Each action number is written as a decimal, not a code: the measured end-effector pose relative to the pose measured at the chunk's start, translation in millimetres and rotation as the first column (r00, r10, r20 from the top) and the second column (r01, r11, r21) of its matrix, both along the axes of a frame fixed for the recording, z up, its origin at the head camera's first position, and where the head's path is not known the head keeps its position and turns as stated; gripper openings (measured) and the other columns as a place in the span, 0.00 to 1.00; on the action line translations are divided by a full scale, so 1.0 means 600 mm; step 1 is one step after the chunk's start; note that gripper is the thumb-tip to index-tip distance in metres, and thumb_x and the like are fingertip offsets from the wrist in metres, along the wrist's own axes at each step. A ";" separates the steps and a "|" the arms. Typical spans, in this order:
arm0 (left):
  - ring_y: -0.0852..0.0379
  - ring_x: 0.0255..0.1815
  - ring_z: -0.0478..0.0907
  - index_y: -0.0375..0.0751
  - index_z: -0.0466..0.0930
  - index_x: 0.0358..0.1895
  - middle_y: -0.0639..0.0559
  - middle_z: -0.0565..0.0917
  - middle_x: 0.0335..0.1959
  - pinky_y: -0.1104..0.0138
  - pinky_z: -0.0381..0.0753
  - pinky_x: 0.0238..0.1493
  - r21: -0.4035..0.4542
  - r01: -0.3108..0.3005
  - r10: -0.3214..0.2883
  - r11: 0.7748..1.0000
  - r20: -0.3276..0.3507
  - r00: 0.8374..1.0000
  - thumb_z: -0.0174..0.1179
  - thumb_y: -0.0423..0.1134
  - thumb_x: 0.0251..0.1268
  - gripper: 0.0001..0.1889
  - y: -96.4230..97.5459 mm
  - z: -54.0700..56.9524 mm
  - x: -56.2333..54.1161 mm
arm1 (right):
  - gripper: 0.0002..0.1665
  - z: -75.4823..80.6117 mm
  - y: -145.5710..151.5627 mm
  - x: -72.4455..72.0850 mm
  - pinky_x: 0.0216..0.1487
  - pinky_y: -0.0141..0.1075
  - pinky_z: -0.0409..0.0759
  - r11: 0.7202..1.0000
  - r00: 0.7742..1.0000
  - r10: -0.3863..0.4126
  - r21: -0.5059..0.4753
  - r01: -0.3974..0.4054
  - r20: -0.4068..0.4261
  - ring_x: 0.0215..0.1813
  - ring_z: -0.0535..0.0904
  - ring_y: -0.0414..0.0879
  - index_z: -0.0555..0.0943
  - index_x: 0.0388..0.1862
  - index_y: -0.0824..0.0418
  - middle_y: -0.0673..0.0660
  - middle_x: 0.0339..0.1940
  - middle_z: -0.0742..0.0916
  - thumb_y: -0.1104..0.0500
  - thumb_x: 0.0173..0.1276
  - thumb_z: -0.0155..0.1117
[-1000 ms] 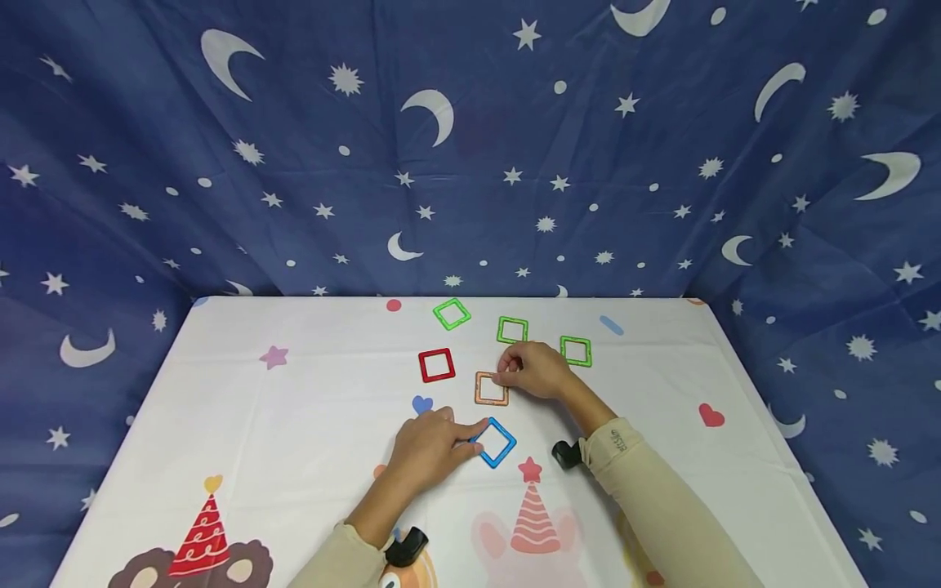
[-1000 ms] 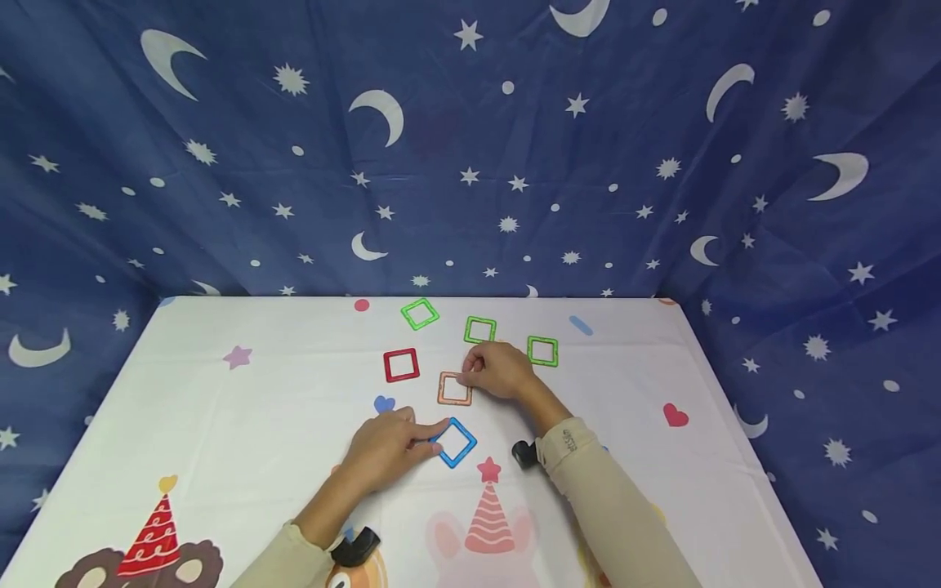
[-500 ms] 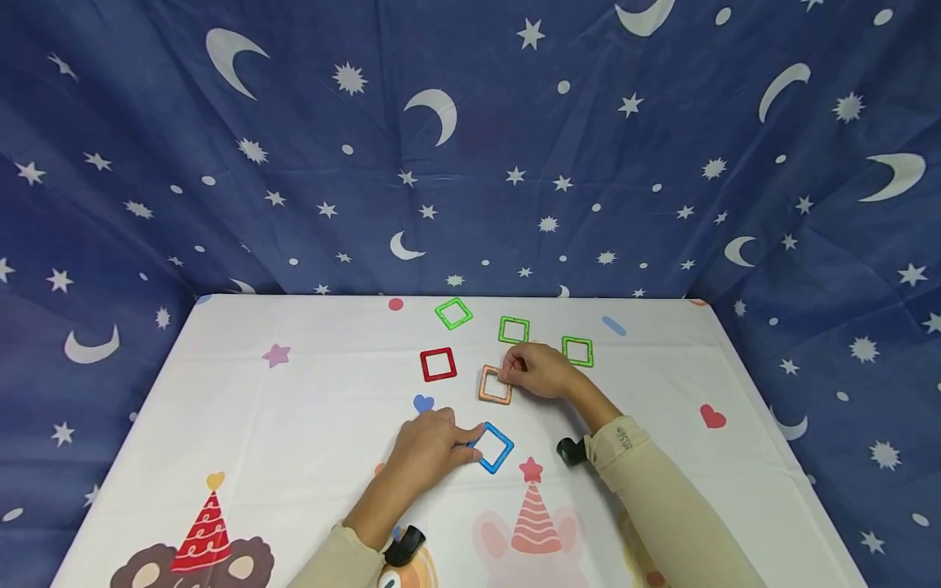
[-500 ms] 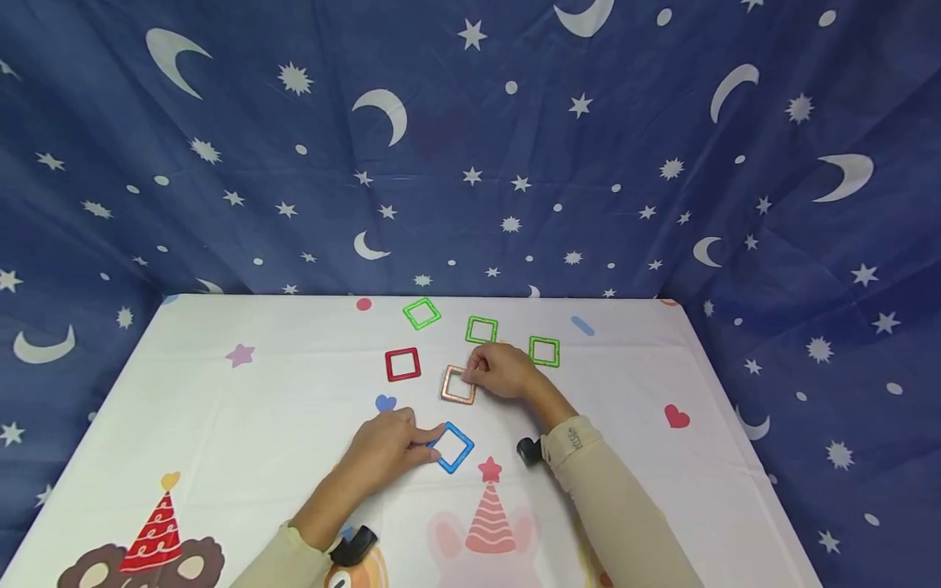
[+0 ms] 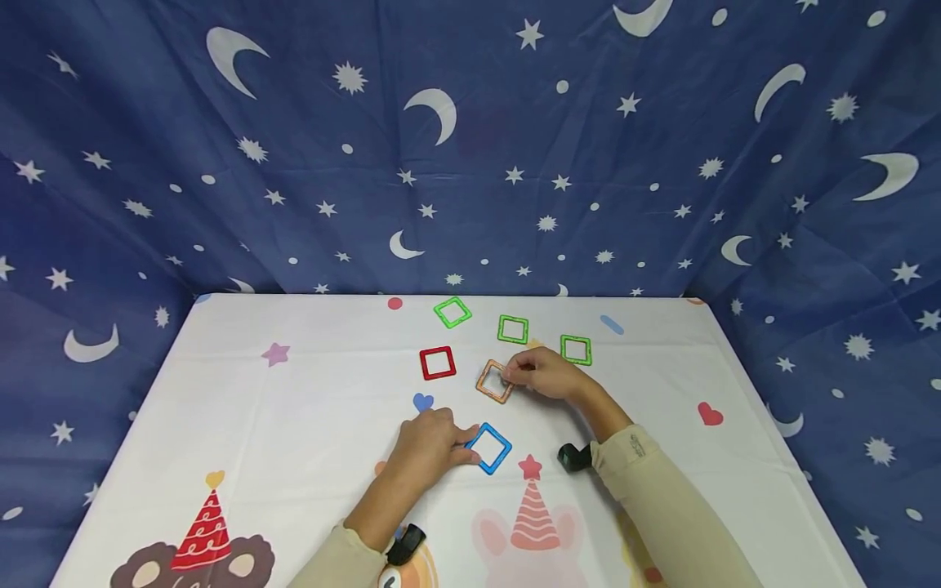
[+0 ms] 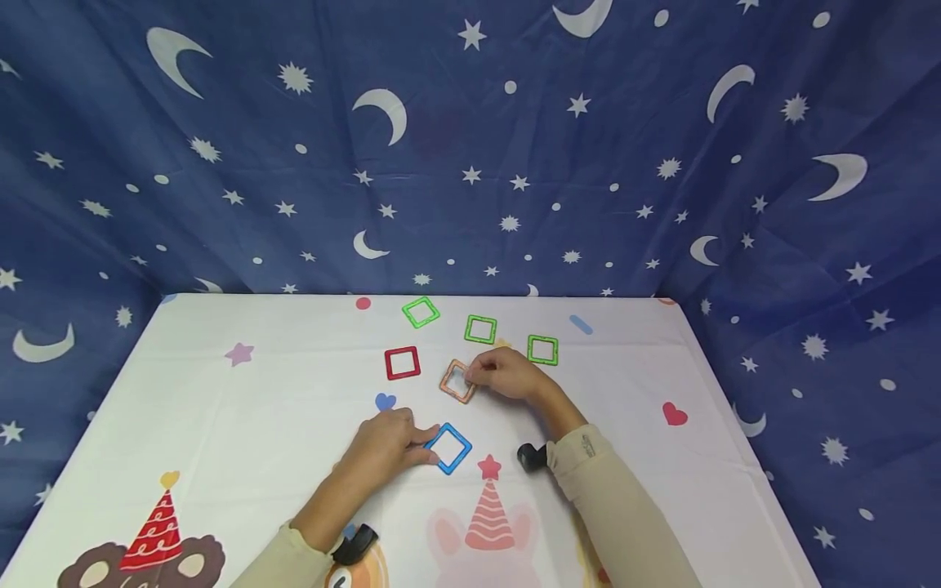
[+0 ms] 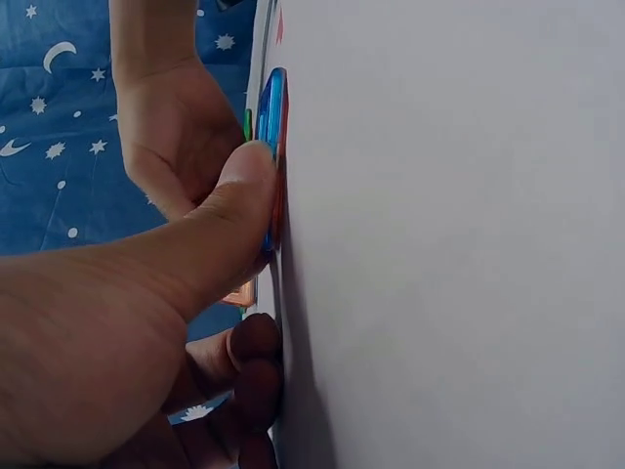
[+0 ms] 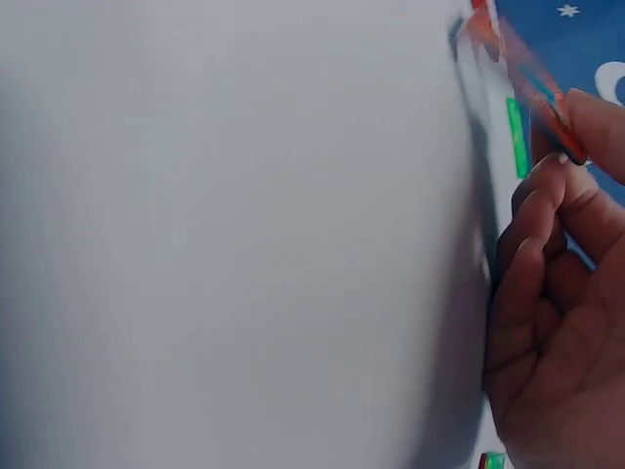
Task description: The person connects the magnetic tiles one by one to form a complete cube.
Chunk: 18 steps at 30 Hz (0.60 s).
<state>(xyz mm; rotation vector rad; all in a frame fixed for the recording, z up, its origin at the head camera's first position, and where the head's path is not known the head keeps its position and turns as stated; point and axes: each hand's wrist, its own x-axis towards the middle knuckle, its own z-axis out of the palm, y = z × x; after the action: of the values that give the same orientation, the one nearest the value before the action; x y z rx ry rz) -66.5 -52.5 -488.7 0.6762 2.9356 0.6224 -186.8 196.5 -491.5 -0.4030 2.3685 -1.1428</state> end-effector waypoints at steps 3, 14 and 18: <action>0.54 0.27 0.77 0.60 0.89 0.53 0.51 0.81 0.28 0.60 0.73 0.23 -0.019 0.008 -0.008 1.000 0.003 1.000 0.77 0.57 0.49 0.25 0.002 0.001 0.000 | 0.16 0.002 0.000 0.002 0.40 0.36 0.74 0.997 0.997 -0.055 -0.045 0.058 0.063 0.38 0.74 0.44 0.89 0.35 0.59 0.50 0.39 0.86 0.50 0.75 0.63; 0.50 0.36 0.79 0.75 0.80 0.64 0.50 0.80 0.34 0.54 0.78 0.27 -0.194 0.060 -0.059 0.979 0.008 0.998 0.67 0.65 0.57 0.28 0.006 0.005 0.001 | 0.21 0.008 0.002 0.002 0.46 0.38 0.71 0.993 0.981 -0.045 -0.099 0.065 0.190 0.44 0.75 0.46 0.88 0.43 0.63 0.51 0.43 0.87 0.47 0.77 0.59; 0.50 0.36 0.80 0.73 0.81 0.62 0.50 0.80 0.33 0.54 0.77 0.26 -0.188 0.051 -0.053 0.981 -0.004 0.999 0.67 0.63 0.58 0.26 0.008 0.007 0.001 | 0.19 0.011 0.006 0.002 0.47 0.38 0.71 0.992 0.977 -0.015 -0.116 0.040 0.214 0.45 0.75 0.47 0.88 0.44 0.64 0.53 0.44 0.88 0.50 0.78 0.58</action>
<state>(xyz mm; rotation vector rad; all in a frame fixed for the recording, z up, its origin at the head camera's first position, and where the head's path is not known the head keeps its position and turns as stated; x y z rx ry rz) -66.1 -47.7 -484.7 0.7327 2.9240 0.3326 -185.4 200.0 -485.1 -0.2734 2.1336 -1.2784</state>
